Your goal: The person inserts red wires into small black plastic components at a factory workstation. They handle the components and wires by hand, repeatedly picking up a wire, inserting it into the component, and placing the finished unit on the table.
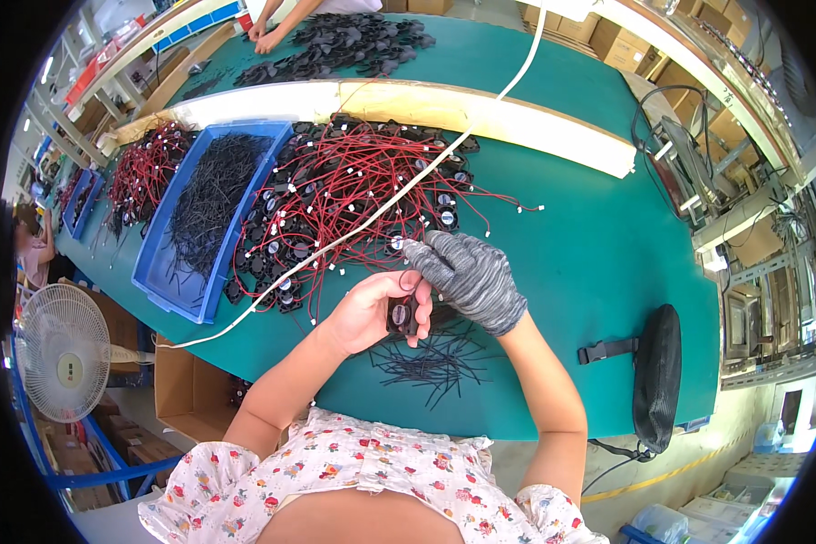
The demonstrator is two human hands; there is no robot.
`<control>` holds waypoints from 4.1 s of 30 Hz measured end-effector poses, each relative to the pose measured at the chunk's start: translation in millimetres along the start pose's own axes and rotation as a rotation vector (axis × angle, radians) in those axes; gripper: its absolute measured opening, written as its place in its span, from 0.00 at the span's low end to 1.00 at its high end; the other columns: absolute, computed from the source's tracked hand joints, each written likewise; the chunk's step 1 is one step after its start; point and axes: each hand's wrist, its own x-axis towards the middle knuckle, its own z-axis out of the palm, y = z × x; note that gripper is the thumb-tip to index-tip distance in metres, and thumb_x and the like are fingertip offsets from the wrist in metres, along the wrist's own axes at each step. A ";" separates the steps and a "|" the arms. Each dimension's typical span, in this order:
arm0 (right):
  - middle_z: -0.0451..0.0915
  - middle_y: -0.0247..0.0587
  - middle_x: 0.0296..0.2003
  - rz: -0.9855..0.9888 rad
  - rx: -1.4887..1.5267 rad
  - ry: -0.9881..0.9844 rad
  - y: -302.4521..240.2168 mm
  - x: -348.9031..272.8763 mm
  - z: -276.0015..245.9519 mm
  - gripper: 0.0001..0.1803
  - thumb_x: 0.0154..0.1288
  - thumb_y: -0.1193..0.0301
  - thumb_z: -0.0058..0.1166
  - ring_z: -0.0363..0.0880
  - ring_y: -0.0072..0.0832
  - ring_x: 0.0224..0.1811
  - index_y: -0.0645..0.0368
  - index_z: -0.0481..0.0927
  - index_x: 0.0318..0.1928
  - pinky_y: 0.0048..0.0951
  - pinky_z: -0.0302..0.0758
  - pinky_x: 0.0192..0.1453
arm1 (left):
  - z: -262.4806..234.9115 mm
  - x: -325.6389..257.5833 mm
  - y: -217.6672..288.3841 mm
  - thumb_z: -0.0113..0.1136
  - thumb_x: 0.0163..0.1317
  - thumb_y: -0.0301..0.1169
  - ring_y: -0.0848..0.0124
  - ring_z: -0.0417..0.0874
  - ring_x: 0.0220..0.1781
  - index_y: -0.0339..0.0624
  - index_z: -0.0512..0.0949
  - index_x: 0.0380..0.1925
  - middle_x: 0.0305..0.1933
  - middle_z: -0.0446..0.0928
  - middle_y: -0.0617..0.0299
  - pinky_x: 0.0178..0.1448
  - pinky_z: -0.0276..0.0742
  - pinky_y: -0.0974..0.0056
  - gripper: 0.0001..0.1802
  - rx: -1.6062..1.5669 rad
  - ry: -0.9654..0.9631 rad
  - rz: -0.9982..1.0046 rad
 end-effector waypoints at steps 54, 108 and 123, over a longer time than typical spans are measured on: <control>0.79 0.38 0.37 0.185 0.546 0.064 5.4 -1.4 1.7 0.17 0.53 0.78 0.50 0.78 0.35 0.37 0.53 0.78 0.45 0.31 0.76 0.39 | 7.8 -1.0 -7.0 0.40 0.64 0.30 0.71 0.77 0.26 0.34 0.73 0.27 0.24 0.75 0.58 0.32 0.74 0.68 0.14 0.454 0.182 0.210; 0.78 0.43 0.34 0.515 0.902 -0.339 1.2 1.1 -34.2 0.12 0.62 0.66 0.50 0.78 0.35 0.37 0.62 0.77 0.37 0.33 0.74 0.41 | 10.8 -0.1 -9.6 0.41 0.67 0.35 0.71 0.74 0.33 0.37 0.70 0.24 0.27 0.72 0.61 0.43 0.69 0.67 0.16 0.563 -0.010 0.072; 0.77 0.42 0.32 0.159 0.407 -0.166 9.9 -9.9 -15.6 0.12 0.63 0.63 0.44 0.78 0.39 0.33 0.56 0.74 0.40 0.34 0.75 0.35 | -0.9 -5.2 -4.4 0.41 0.67 0.31 0.70 0.74 0.33 0.37 0.70 0.24 0.26 0.72 0.60 0.44 0.70 0.65 0.15 0.622 0.049 0.089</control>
